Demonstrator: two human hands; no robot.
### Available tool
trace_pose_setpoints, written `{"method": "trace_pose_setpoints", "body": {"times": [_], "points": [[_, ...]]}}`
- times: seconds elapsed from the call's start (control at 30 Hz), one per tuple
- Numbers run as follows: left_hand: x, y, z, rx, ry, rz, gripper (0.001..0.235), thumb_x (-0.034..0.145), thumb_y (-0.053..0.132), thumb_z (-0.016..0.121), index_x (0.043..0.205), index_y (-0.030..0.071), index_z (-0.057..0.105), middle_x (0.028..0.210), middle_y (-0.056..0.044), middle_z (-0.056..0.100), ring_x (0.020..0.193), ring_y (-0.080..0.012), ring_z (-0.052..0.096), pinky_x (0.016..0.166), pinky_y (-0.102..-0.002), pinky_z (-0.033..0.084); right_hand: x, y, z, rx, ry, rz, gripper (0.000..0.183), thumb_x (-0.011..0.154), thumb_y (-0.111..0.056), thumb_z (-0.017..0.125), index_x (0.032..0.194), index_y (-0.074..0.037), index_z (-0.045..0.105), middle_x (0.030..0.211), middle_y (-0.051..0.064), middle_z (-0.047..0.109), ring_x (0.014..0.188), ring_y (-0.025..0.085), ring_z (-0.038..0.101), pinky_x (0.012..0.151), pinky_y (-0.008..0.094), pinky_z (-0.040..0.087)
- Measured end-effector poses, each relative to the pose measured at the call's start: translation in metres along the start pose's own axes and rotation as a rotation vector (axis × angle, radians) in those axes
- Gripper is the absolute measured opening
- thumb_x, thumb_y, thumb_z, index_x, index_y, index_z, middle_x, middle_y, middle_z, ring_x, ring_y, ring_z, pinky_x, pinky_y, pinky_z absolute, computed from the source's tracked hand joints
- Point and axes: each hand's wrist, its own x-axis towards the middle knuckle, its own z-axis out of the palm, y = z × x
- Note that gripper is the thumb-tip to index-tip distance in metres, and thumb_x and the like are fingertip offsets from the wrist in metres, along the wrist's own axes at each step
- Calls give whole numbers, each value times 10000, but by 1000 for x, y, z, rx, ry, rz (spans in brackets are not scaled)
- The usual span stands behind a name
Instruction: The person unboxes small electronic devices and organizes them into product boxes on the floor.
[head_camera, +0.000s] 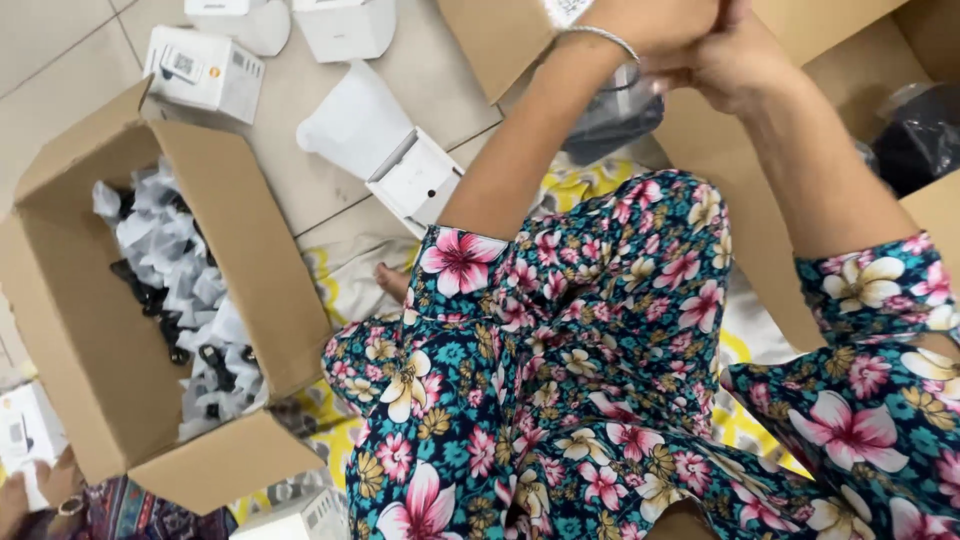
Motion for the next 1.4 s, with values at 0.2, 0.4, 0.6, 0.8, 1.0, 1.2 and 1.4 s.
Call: {"method": "trace_pose_setpoints", "body": {"times": [0.2, 0.4, 0.6, 0.8, 1.0, 1.2, 1.4], "points": [[-192, 4, -33, -349, 510, -31, 473, 959, 258, 711, 1330, 29, 526, 1159, -167, 635, 1041, -256, 650, 921, -387, 505, 25, 64, 72, 888, 237, 21, 112, 1035, 100, 623, 1146, 89, 611, 1029, 162, 715, 929, 254, 750, 852, 324, 635], [-260, -4, 13, -166, 774, -157, 1265, 691, 389, 910, 1602, 20, 113, 1649, -214, 227, 1536, -415, 214, 1282, -483, 207, -15, 29, 176, 883, 182, 138, 192, 990, 109, 544, 1176, 144, 574, 1056, 189, 734, 1012, 334, 758, 888, 309, 619], [-275, -13, -42, -91, 661, -91, 990, 779, 458, 888, 1541, 109, 362, 1551, -157, 457, 1448, -343, 406, 1253, -468, 324, -26, 35, 143, 509, -78, 199, 180, 1028, 78, 584, 1202, 123, 567, 1035, 193, 713, 956, 306, 767, 869, 287, 646], [-297, -39, 8, -370, 432, -221, 403, 834, 376, 824, 1055, 47, 753, 925, -122, 779, 859, -269, 741, 785, -370, 579, -3, 46, 149, 371, -221, 243, 205, 1020, 18, 662, 1197, 108, 616, 1015, 168, 733, 885, 241, 763, 785, 266, 633], [-283, -79, 52, -535, 487, -443, 349, 851, 363, 796, 958, 35, 741, 818, -98, 767, 757, -219, 728, 699, -343, 558, 15, 44, 144, -517, -54, -461, 542, 929, -74, 772, 1397, 37, 522, 1087, 208, 670, 978, 303, 701, 838, 349, 589], [-254, -137, 88, 12, 656, -225, 372, 784, 283, 767, 1006, -11, 711, 1161, -268, 606, 1061, -415, 530, 951, -470, 433, 45, 187, 95, -583, -156, -356, 291, 991, -158, 743, 1211, 3, 643, 948, 122, 577, 862, 169, 492, 741, 351, 427], [-251, -173, 131, -49, 576, -420, 264, 870, 175, 696, 1111, 69, 677, 1051, -219, 693, 1045, -411, 628, 959, -507, 486, 51, 212, 109, -648, 21, -387, 144, 980, -148, 734, 1005, -7, 718, 784, 109, 579, 694, 118, 491, 632, 334, 414]]}}
